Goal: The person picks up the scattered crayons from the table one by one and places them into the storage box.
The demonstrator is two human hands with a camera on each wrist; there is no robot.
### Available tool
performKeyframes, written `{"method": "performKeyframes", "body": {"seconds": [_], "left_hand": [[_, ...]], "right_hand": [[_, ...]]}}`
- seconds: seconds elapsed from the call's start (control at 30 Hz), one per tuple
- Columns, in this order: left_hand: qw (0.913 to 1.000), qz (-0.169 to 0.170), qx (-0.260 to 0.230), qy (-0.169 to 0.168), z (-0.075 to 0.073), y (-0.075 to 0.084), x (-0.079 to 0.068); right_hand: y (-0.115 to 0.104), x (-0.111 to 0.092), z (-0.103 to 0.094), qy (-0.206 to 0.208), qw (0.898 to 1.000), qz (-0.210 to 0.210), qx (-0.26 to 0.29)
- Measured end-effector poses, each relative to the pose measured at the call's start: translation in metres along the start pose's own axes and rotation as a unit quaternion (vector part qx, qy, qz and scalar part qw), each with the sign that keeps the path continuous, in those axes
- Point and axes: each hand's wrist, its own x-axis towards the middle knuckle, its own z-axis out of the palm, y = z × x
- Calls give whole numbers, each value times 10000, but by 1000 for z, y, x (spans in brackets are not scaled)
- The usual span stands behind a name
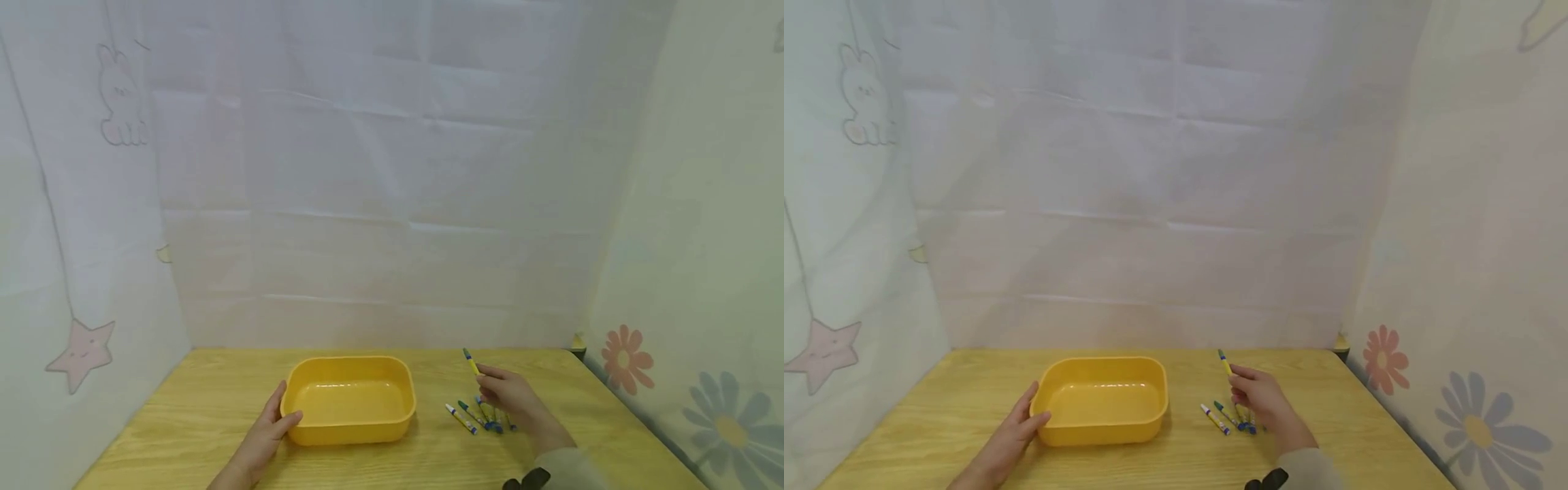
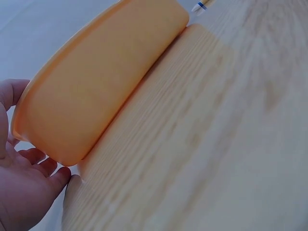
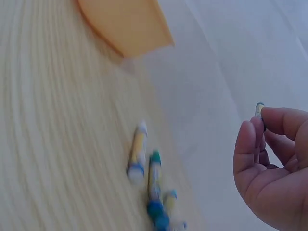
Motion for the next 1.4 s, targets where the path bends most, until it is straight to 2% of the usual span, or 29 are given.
{"method": "performKeyframes", "body": {"seconds": [0.2,0.43,0.73,0.9,1.0,1.17,1.4], "left_hand": [[9999,68,-5,104,0,-4,2],[9998,143,-13,148,2,-5,0],[9997,121,6,223,5,-5,0],[9997,136,-32,186,11,-4,2],[9997,140,-3,184,13,-4,3],[9997,143,20,210,15,-2,2],[9995,197,25,231,14,-3,3]], "right_hand": [[-14,17,36,-865,9955,-303,249],[-29,29,94,-977,9943,-346,240],[-35,38,164,-1433,9891,-317,143],[-29,39,188,-1524,9881,-211,-86],[-28,42,200,-1576,9866,-85,-418],[-30,46,218,-1672,9794,-10,-1134],[-31,51,237,-1762,9688,19,-1741]]}}
